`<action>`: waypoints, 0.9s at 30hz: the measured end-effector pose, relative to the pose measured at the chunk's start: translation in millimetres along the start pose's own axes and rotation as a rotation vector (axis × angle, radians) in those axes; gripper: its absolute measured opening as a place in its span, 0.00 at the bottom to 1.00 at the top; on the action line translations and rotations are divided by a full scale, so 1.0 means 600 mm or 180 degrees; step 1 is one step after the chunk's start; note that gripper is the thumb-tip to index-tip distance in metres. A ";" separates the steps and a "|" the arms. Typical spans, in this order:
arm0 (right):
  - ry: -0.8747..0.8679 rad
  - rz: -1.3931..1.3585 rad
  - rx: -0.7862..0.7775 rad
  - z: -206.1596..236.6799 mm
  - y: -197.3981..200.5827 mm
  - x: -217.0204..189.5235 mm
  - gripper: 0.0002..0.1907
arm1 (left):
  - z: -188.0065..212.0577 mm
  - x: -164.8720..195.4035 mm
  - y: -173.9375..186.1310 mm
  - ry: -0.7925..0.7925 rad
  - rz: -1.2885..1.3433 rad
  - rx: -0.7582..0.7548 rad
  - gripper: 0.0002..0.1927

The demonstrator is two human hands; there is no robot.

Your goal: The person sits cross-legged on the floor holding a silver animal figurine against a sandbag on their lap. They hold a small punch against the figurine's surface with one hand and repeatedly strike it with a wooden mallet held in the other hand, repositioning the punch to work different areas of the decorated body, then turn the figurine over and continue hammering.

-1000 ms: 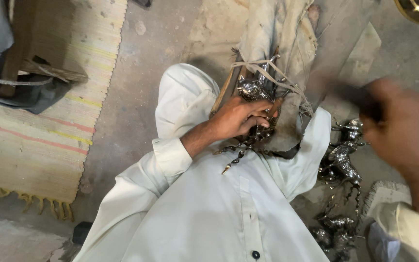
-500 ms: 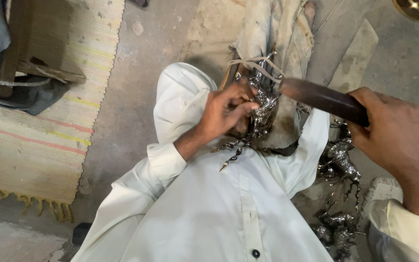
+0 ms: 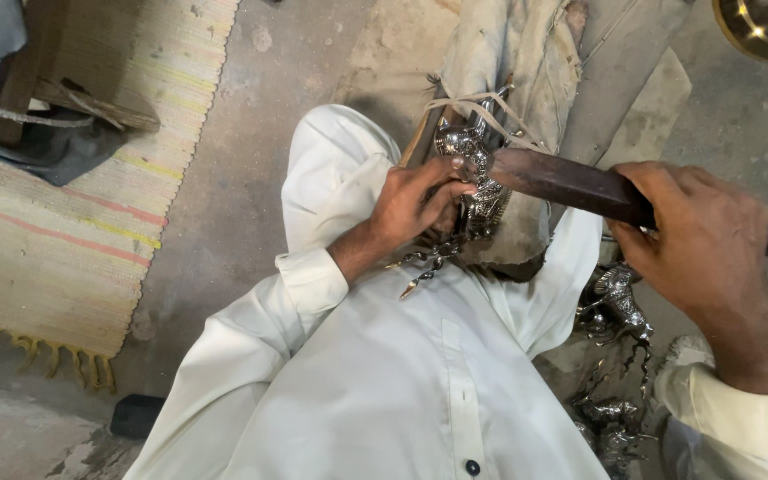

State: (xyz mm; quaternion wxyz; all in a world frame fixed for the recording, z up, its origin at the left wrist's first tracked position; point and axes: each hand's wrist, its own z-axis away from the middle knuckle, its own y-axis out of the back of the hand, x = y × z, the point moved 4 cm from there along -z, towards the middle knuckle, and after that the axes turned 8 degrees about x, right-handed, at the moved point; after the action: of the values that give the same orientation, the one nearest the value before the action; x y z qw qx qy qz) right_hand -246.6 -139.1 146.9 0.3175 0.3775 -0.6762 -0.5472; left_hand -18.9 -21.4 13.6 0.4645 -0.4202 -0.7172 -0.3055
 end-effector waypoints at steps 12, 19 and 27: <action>0.0505 0.0789 0.0308 -0.069 0.078 -0.072 0.18 | 0.015 -0.021 -0.006 -0.0112 -0.0270 0.0375 0.14; 0.0497 0.0997 0.0338 -0.048 0.078 -0.058 0.11 | 0.021 -0.018 -0.013 -0.0091 -0.0529 0.0263 0.08; 0.0555 0.1179 0.0347 -0.016 0.065 -0.046 0.11 | 0.020 -0.026 -0.019 0.0031 -0.0827 0.0180 0.14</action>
State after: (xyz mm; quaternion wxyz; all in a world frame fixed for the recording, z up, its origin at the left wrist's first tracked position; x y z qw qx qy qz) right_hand -230.7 -116.0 186.7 0.4491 0.3093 -0.7326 -0.4073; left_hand -30.7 -21.7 -6.0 0.4362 -0.3090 -0.7716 -0.3447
